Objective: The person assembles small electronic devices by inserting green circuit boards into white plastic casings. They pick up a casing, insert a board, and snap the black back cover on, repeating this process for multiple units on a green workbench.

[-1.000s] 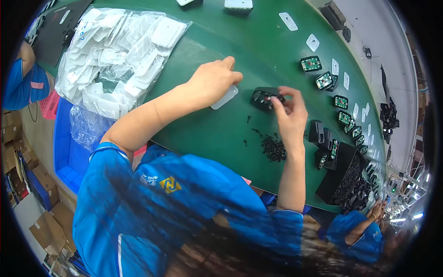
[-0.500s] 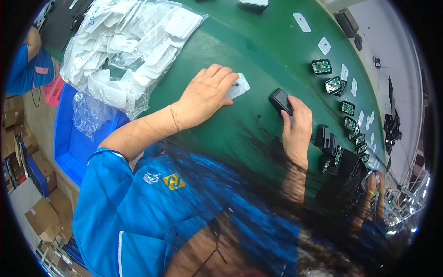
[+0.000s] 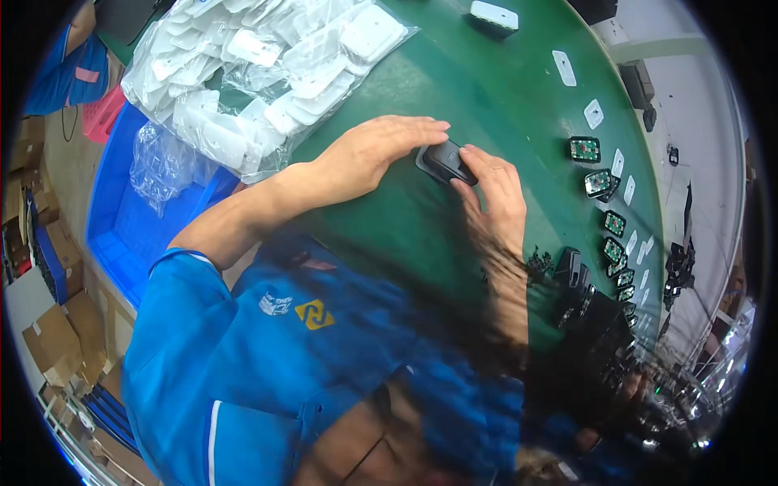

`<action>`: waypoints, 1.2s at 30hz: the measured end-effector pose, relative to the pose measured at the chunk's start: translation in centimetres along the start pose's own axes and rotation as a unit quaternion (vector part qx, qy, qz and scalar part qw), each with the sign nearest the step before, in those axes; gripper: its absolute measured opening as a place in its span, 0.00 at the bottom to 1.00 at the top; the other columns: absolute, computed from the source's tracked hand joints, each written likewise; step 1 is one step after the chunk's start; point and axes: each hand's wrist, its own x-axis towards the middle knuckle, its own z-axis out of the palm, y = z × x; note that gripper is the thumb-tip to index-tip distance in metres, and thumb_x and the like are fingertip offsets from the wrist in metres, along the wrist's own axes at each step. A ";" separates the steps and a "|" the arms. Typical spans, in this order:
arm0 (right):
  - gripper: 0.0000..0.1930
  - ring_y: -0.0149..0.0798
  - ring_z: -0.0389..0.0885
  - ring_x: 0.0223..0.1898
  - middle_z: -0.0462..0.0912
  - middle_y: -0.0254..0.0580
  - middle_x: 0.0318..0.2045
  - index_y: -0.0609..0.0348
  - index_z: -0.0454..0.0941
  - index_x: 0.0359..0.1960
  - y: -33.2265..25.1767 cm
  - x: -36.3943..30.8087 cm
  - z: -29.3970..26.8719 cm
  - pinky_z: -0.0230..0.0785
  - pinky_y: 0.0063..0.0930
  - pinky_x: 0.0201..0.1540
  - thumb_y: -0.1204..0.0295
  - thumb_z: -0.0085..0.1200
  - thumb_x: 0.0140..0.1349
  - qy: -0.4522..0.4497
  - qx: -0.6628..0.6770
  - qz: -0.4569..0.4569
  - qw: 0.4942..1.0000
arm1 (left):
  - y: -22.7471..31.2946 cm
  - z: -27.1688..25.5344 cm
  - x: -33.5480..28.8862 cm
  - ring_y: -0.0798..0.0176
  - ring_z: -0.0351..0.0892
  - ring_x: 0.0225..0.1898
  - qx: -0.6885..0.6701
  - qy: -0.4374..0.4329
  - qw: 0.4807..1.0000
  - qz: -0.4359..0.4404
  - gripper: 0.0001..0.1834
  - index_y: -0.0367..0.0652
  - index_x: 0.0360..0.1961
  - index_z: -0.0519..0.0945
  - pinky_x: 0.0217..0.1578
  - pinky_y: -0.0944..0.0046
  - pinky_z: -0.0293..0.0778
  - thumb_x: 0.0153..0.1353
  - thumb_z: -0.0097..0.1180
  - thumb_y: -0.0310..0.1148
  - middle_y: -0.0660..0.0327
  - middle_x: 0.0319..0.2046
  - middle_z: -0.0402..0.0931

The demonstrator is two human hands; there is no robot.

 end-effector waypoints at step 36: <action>0.13 0.31 0.77 0.42 0.80 0.38 0.41 0.61 0.78 0.45 6.9 1.3 -4.0 0.68 0.24 0.46 0.67 0.53 0.65 0.113 0.235 0.211 0.942 | -5.8 -2.6 14.2 0.54 0.80 0.30 0.033 0.008 0.972 -0.233 0.15 0.36 0.42 0.77 0.33 0.59 0.74 0.60 0.57 0.37 0.51 0.30 0.80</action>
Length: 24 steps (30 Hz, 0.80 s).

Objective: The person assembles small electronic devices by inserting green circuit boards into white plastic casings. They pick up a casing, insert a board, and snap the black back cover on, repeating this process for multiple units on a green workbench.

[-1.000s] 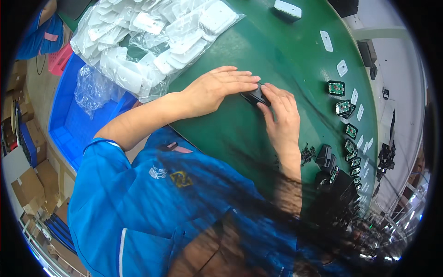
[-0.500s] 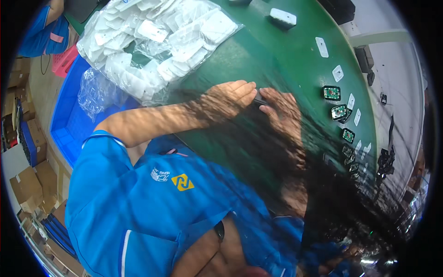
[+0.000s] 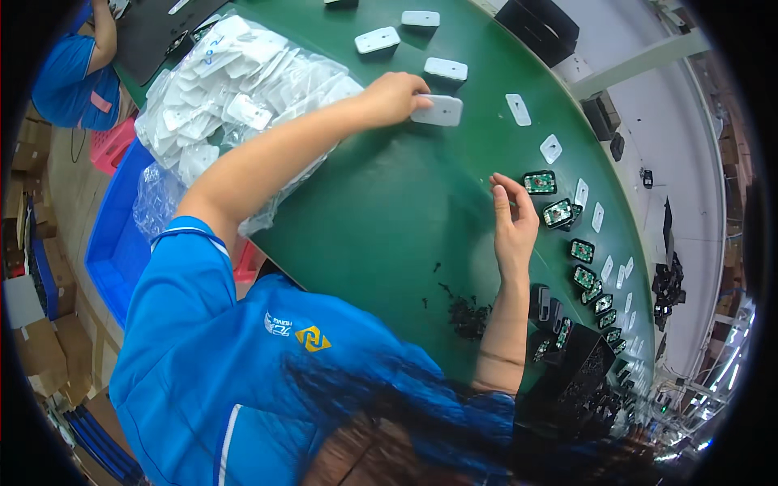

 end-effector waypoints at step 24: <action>0.24 0.48 0.68 0.56 0.73 0.43 0.53 0.57 0.72 0.51 7.0 5.6 -7.5 0.61 0.41 0.58 0.82 0.50 0.49 0.007 -0.496 -0.210 0.843 | 3.1 -1.0 1.6 0.48 0.75 0.41 0.213 0.195 0.943 0.166 0.15 0.38 0.40 0.73 0.39 0.54 0.72 0.56 0.60 0.34 0.52 0.37 0.72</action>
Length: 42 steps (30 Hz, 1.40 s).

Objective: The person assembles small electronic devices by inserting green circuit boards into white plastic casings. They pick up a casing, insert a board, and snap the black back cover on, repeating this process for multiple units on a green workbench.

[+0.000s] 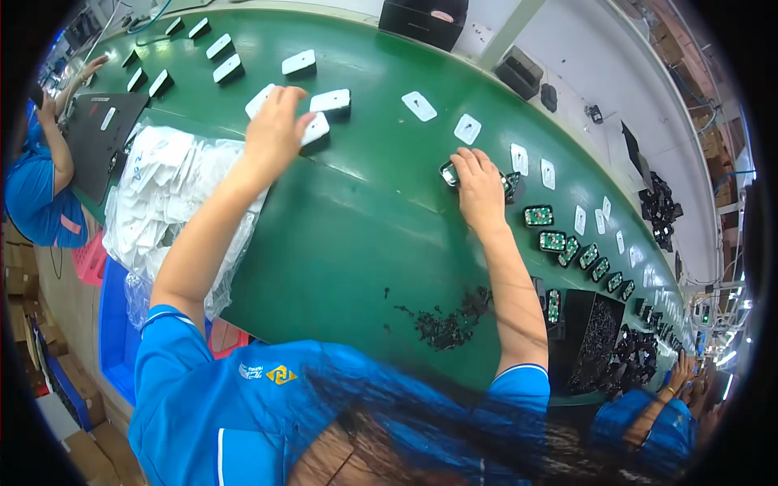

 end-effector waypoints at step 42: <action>0.25 0.53 0.74 0.50 0.74 0.51 0.49 0.61 0.70 0.53 -2.4 2.9 -3.9 0.67 0.40 0.53 0.83 0.58 0.50 0.052 0.273 0.118 0.953 | 5.5 12.6 3.5 0.51 0.65 0.60 -0.204 -0.213 0.938 0.181 0.39 0.43 0.61 0.64 0.58 0.55 0.63 0.42 0.47 0.10 0.54 0.57 0.68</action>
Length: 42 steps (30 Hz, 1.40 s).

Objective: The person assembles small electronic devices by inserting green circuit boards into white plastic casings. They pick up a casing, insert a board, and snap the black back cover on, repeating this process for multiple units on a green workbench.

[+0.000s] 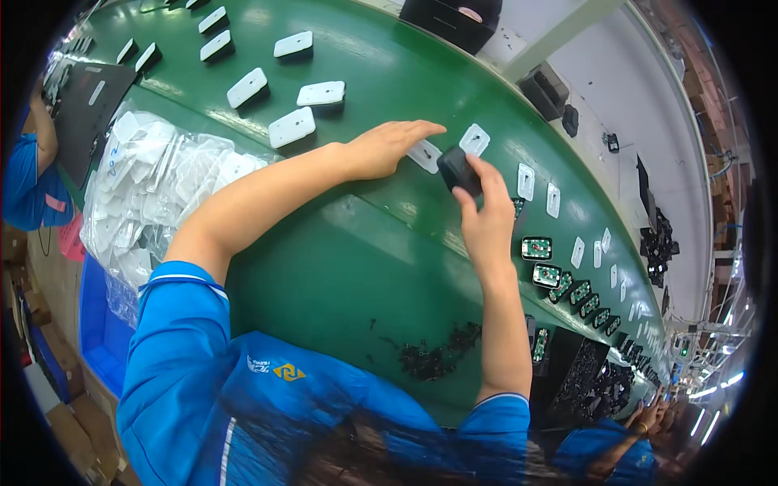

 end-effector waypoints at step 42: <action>0.15 0.50 0.79 0.44 0.82 0.45 0.40 0.59 0.80 0.44 4.7 6.9 5.6 0.70 0.35 0.50 0.73 0.59 0.53 -0.143 0.090 0.076 0.983 | -0.3 0.1 -0.3 0.53 0.74 0.49 0.182 0.032 0.983 0.001 0.22 0.37 0.48 0.73 0.49 0.55 0.71 0.52 0.59 0.31 0.53 0.49 0.73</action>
